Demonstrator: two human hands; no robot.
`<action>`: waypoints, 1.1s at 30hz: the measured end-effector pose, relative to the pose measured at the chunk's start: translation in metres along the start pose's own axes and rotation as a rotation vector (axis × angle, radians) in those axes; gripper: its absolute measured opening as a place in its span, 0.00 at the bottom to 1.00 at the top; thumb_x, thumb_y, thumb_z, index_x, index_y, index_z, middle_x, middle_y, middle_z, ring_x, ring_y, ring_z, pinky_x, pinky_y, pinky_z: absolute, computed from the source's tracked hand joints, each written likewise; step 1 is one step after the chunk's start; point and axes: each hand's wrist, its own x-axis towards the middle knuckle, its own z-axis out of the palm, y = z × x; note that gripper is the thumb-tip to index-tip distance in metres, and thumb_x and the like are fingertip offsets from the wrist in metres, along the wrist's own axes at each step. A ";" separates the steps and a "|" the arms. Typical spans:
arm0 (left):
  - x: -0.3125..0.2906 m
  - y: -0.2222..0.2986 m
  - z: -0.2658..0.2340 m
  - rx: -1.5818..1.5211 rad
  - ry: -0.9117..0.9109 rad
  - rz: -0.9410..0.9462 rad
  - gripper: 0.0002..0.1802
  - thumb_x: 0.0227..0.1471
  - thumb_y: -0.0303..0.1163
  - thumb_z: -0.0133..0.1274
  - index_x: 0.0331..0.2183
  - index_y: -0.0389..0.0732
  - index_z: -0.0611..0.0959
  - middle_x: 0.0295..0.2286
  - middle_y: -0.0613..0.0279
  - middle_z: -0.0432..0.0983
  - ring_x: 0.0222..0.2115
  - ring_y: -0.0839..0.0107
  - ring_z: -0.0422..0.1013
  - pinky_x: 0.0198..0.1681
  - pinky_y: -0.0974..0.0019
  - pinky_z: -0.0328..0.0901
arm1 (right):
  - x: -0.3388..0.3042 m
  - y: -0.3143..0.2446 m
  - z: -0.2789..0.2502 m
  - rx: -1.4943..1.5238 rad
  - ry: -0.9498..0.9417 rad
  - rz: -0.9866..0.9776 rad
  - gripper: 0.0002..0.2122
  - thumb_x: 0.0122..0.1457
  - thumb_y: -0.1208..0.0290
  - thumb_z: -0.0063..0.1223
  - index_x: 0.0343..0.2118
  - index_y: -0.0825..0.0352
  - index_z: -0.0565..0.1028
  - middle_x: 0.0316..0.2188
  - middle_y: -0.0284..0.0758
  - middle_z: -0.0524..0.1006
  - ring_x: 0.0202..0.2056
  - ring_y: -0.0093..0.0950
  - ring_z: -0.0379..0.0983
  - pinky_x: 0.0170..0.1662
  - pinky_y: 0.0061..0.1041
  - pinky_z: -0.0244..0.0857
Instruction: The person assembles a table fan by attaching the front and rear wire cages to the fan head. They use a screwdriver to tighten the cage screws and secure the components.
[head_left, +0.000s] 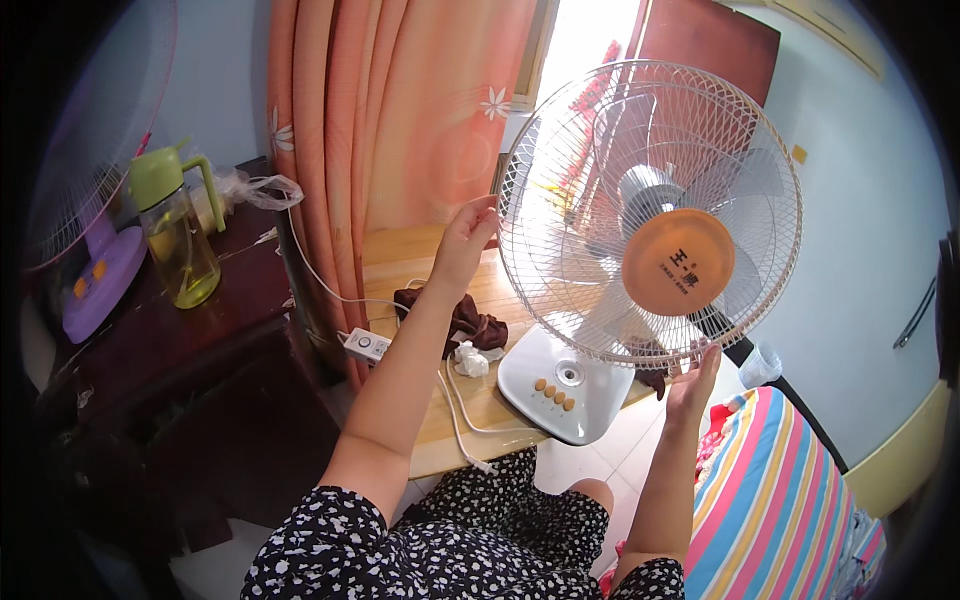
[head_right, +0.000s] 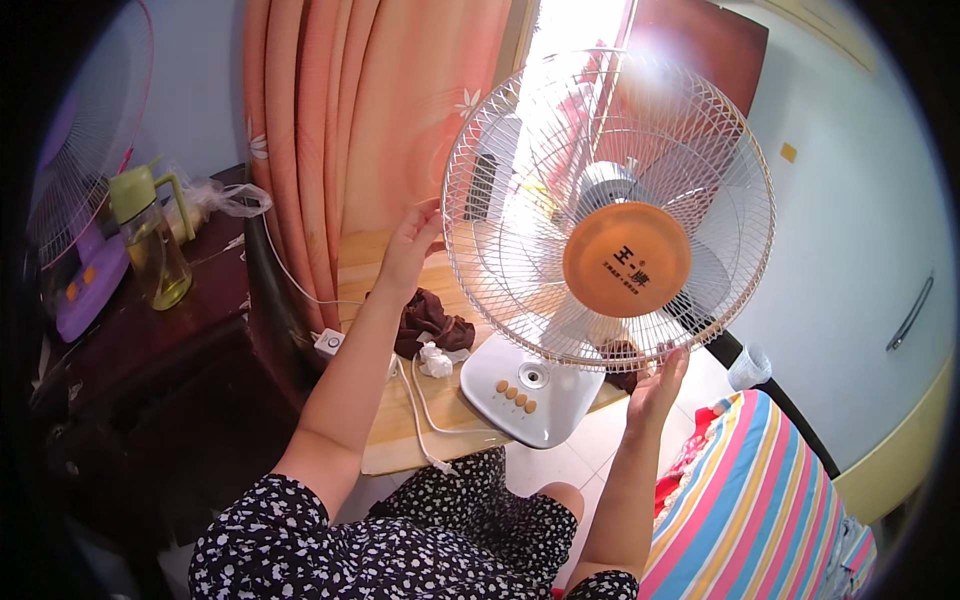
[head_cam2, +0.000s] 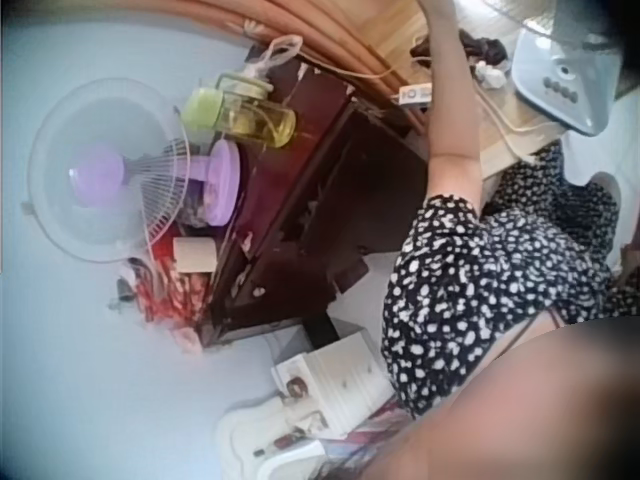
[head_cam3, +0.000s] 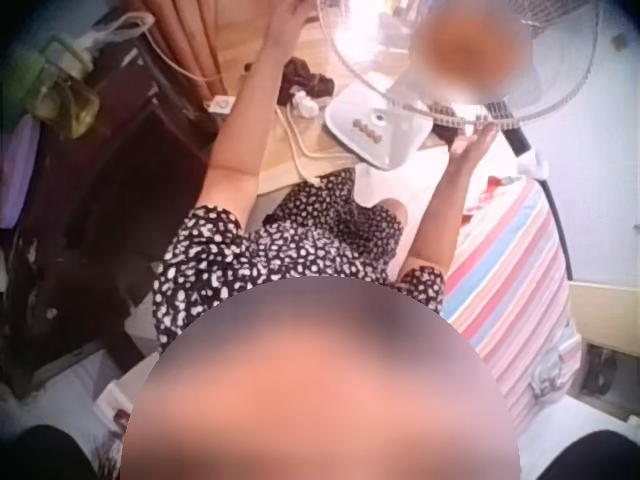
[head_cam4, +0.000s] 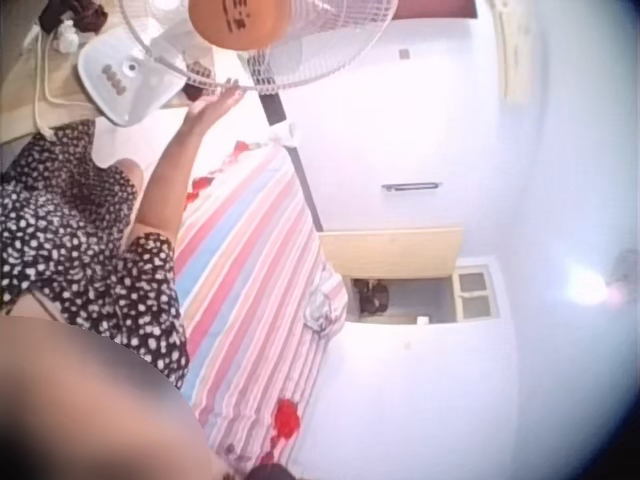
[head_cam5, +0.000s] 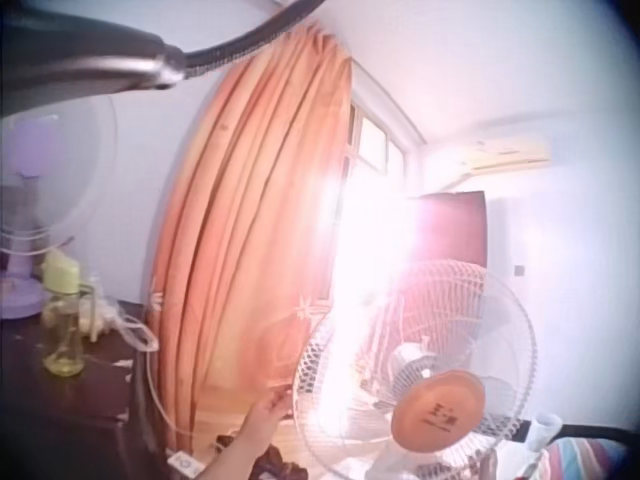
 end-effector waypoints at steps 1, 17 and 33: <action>0.002 -0.004 -0.001 0.009 0.017 0.034 0.17 0.55 0.30 0.45 0.47 0.38 0.70 0.36 0.65 0.70 0.38 0.78 0.66 0.41 0.72 0.64 | 0.002 0.000 0.001 0.012 0.008 -0.008 0.38 0.53 0.48 0.51 0.59 0.63 0.48 0.55 0.38 0.53 0.55 0.31 0.50 0.56 0.39 0.48; 0.006 -0.002 0.047 -0.282 0.192 0.063 0.24 0.58 0.44 0.37 0.53 0.43 0.65 0.48 0.65 0.65 0.49 0.72 0.60 0.52 0.63 0.53 | 0.015 -0.015 0.028 0.178 0.268 0.005 0.34 0.55 0.40 0.40 0.58 0.60 0.54 0.49 0.33 0.60 0.50 0.27 0.54 0.54 0.36 0.45; 0.036 0.015 0.041 -0.229 0.147 0.115 0.24 0.61 0.41 0.32 0.50 0.34 0.67 0.47 0.57 0.65 0.48 0.69 0.61 0.52 0.66 0.54 | 0.066 -0.083 0.034 -0.100 0.198 -0.216 0.24 0.60 0.51 0.39 0.51 0.67 0.63 0.44 0.34 0.66 0.50 0.25 0.57 0.56 0.28 0.43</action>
